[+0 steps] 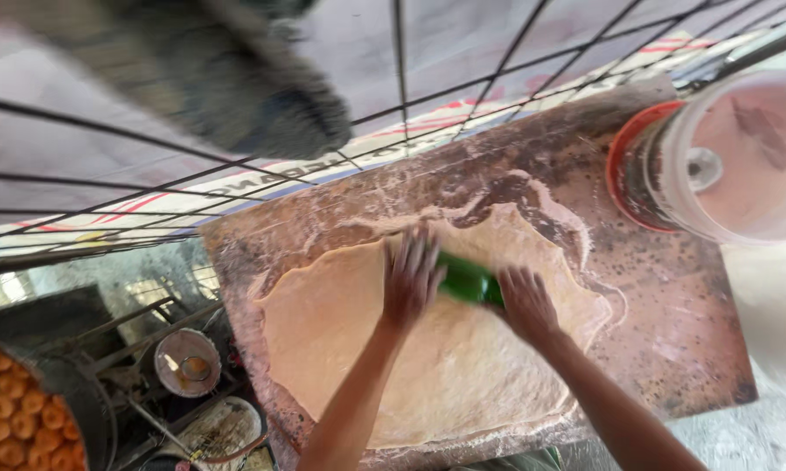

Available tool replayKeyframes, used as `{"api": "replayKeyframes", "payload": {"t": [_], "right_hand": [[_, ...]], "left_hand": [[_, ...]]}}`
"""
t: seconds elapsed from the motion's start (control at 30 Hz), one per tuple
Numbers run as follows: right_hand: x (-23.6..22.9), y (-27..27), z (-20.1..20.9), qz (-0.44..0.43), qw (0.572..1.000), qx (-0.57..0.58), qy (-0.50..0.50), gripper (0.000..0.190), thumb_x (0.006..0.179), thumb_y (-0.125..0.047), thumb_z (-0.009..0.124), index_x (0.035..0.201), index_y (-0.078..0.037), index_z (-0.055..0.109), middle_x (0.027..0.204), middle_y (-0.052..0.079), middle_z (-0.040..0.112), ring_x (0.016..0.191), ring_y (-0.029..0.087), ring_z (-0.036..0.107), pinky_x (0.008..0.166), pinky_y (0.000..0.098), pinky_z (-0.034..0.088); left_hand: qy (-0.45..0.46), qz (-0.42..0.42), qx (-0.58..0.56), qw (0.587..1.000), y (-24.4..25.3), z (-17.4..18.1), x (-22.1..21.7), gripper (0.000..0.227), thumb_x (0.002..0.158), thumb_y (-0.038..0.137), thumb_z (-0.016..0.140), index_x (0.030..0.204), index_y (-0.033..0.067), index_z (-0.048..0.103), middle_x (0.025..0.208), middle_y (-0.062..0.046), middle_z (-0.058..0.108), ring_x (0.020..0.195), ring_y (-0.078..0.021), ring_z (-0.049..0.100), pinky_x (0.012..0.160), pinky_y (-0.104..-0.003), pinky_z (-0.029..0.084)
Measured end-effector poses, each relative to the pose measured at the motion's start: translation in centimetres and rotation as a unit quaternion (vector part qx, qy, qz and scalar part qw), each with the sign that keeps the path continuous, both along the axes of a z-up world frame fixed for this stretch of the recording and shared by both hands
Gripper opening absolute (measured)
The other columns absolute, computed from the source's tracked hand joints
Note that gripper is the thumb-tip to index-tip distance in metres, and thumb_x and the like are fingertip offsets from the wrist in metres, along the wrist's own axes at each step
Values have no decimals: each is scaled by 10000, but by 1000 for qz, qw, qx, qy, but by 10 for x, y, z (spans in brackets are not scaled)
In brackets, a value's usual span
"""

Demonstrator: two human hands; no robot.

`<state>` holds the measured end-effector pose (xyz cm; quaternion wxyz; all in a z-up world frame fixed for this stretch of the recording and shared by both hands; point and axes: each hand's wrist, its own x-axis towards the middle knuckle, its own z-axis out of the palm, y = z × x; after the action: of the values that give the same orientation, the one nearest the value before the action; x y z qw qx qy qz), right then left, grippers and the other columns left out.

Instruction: The person rolls out a large sheet of dough on a wooden board using a green bottle as a makeshift rolling pin. They then use a circular cutter to cut out multiple donut shapes from the flattened dough, arranging them on the board.

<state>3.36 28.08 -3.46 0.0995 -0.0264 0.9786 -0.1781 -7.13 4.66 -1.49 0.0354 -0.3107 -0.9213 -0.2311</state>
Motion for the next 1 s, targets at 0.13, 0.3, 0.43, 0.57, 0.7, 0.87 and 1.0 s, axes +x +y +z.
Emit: {"api": "replayKeyframes", "payload": {"t": [0.13,0.3,0.43,0.57,0.7,0.87,1.0], "right_hand": [[-74,45,-1,-46,996,42,65,818,688,-460,843,1249,13,481,1158,190,593,1115,364,565,895,538,452],[-97,82,13,-65,996,21,53,706,794,-467,841,1266,-52,518,994,118,651,972,302,624,870,506,470],[-32,59,11,-211,958,-125,-146,478,939,-511,682,1298,-206,609,1009,-6,680,808,194,668,756,391,593],[58,43,10,-140,982,-81,-97,591,779,-557,800,1154,-137,617,985,37,677,933,210,605,876,437,541],[53,82,-11,-82,995,-22,-54,671,771,-538,791,1236,-103,578,1122,110,652,1059,287,592,986,517,499],[-11,152,-21,-141,989,28,-11,872,777,-526,817,1376,18,493,1251,195,630,1176,380,567,996,602,449],[-44,179,10,-159,977,-65,124,726,822,-482,785,1318,-15,534,1176,227,665,1059,392,640,884,543,540]], "left_hand": [[-27,59,-23,998,114,-18,-125,474,1100,347,531,1494,84,544,1236,-141,694,1102,-306,656,1039,-508,475],[-22,52,162,985,175,4,-158,282,1120,280,555,1364,152,615,1230,-67,733,1117,-239,709,1031,-441,534],[26,41,262,964,88,21,-43,426,1087,127,578,1509,145,525,1504,-148,587,1359,-305,585,1171,-431,491],[-56,-50,39,996,21,20,56,576,1004,290,586,1530,82,473,1637,-235,319,1509,-440,309,1207,-600,278],[-8,-115,58,992,76,-7,5,618,1041,361,579,1585,130,396,1666,-159,298,1539,-426,279,1267,-622,226],[-86,-1,-58,995,247,-27,-113,422,1092,318,525,1431,67,545,1220,-133,683,1098,-305,645,996,-498,473],[-65,32,73,995,311,15,-150,272,1102,248,559,1313,100,642,1219,-106,715,1168,-286,661,1045,-467,490]]}}
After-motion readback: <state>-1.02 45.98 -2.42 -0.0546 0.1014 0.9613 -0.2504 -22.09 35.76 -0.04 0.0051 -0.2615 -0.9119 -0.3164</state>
